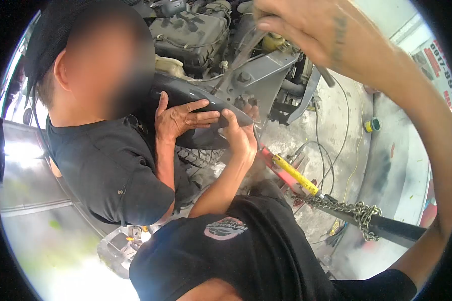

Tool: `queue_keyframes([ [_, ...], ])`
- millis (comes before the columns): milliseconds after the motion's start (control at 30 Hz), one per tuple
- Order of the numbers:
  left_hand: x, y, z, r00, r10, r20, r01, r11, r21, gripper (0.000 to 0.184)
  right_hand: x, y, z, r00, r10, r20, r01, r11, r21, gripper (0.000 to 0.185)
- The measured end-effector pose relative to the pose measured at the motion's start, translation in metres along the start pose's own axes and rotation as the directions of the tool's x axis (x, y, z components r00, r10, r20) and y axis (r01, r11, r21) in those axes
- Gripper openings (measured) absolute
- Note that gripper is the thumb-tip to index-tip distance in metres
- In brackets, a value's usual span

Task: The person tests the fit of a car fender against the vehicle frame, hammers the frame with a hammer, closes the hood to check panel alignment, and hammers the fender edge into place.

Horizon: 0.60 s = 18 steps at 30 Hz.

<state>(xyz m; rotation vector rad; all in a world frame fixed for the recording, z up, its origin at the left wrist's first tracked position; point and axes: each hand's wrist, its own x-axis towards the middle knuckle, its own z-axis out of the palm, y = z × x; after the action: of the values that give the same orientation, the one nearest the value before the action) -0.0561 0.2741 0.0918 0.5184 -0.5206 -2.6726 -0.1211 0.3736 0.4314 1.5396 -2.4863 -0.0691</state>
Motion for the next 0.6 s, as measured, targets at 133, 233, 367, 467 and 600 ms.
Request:
queue_keyframes([
  [133,0.002,-0.002,-0.004,1.0,-0.011,-0.018,0.011,1.0,0.011,0.07,0.007,0.011,-0.013,0.881,-0.474,0.009,0.431,0.793,-0.432,0.037],
  [233,0.001,-0.001,-0.003,1.0,0.017,-0.005,-0.017,1.0,0.013,0.072,0.048,0.057,0.026,0.537,-0.809,-0.239,0.529,0.544,-0.652,0.013],
  [367,0.001,-0.005,-0.006,1.0,-0.015,-0.024,0.016,0.999,0.045,0.075,0.058,0.071,0.04,0.372,-0.908,-0.192,0.643,0.401,-0.652,0.016],
  [467,0.002,-0.003,-0.009,0.999,-0.043,-0.024,0.044,0.997,0.057,0.078,0.053,0.057,0.024,0.559,-0.812,0.168,0.798,0.471,-0.376,0.026],
  [600,0.004,-0.006,-0.009,1.0,-0.024,-0.009,0.024,0.999,0.047,0.076,0.048,0.031,0.01,0.728,-0.639,0.25,0.684,0.703,-0.194,0.02],
])
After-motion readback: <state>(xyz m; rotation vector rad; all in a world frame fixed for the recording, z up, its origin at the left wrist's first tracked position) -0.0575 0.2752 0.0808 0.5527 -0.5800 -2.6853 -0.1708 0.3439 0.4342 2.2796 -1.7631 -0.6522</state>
